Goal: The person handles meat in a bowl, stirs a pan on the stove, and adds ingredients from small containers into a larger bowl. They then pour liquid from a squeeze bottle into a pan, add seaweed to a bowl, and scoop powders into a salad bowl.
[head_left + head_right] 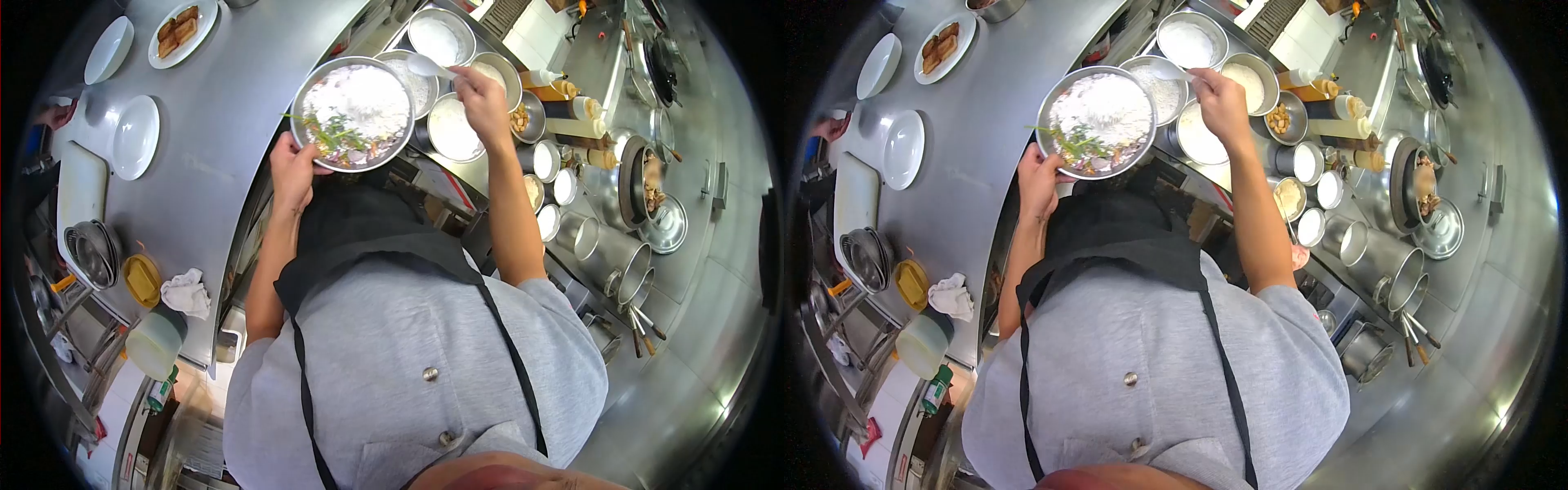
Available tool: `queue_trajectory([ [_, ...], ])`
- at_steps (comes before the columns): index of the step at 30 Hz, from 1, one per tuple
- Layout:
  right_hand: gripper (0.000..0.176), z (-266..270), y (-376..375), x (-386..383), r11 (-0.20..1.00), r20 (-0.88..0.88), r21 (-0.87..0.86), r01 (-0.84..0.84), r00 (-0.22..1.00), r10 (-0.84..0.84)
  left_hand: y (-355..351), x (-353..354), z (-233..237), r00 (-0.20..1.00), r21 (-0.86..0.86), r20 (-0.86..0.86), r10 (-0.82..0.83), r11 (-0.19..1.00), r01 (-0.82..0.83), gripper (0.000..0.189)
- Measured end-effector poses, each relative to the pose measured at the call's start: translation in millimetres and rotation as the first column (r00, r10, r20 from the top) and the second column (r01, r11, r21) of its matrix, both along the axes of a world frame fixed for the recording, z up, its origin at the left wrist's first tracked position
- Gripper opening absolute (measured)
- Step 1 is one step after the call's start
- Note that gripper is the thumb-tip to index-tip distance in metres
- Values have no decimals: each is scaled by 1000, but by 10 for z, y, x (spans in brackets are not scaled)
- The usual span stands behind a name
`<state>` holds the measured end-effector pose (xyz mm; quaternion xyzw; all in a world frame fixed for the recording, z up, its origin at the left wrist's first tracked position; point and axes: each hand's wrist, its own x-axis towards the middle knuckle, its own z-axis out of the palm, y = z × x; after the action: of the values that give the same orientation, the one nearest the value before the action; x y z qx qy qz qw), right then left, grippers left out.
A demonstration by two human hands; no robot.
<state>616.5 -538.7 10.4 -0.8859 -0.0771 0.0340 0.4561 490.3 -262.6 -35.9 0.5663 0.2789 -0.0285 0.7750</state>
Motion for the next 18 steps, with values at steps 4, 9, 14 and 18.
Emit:
queue_trajectory([
  [4,24,-647,-22,0,872,1,-481,-91,995,104,-35,9,-27,1000,-33,-7,-27,999,27,13],
  [9,24,-960,-37,-126,991,-407,136,8,912,48,128,-159,51,1000,-13,-22,17,1000,-17,17],
  [14,25,-811,-263,-155,679,-662,618,397,728,177,326,-359,1,998,9,-32,57,998,-57,17],
  [18,25,-171,-175,-209,638,-551,696,330,815,179,395,-386,8,998,17,-30,58,998,-58,16],
])
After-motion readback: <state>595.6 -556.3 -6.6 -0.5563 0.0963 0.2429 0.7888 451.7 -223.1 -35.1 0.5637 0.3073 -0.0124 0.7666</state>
